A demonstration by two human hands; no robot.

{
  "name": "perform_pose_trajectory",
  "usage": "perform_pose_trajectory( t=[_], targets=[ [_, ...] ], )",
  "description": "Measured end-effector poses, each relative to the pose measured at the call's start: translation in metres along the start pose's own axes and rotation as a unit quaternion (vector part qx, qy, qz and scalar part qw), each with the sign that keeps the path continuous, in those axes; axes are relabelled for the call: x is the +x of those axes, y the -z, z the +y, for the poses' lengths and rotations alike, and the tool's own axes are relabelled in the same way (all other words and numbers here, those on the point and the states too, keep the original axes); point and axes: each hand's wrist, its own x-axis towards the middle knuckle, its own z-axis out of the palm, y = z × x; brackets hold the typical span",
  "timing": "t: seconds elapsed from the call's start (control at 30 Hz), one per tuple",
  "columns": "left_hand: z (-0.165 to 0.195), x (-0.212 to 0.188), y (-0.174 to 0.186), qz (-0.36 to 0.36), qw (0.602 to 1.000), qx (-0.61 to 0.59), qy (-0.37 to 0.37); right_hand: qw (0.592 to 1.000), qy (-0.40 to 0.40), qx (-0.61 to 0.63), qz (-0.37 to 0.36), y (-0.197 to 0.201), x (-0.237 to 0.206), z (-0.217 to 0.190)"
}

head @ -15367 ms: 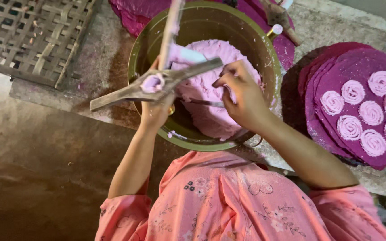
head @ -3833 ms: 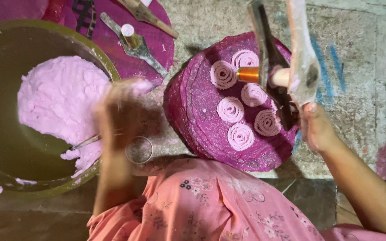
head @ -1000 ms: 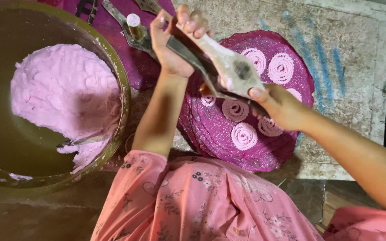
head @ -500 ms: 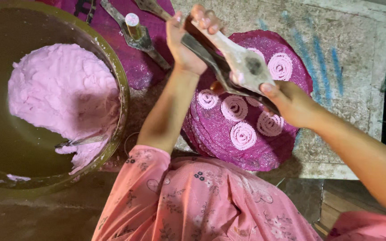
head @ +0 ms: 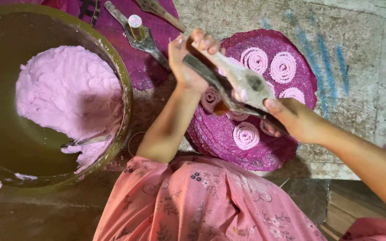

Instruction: The person sits at a workbench and uses a hand-held extruder tool to pipe pink paste into spiral rosettes on round magenta boards. They refill the tool with paste from a large bowl, squeeze rosettes one at a time onto the boards, and trim or adjust the rosettes with a small stick.

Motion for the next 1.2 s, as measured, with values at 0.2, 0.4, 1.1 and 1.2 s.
perform_pose_trajectory(
  t=[0.2,0.4,1.1,1.2],
  targets=[
    [-0.009,0.034,-0.011,-0.029,0.999,0.001,0.014,0.991,-0.031,-0.071,0.113,0.018,0.013,0.010],
    [0.028,0.049,-0.022,-0.084,0.996,0.035,-0.007,0.978,0.114,-0.104,0.137,0.006,0.048,-0.007],
    [-0.030,0.021,-0.016,0.043,0.998,-0.046,0.031,0.987,-0.043,-0.090,0.126,0.002,-0.014,0.020],
    [-0.034,0.037,-0.029,-0.008,0.999,-0.025,0.035,0.985,0.003,-0.042,0.170,0.008,-0.011,0.030]
  ],
)
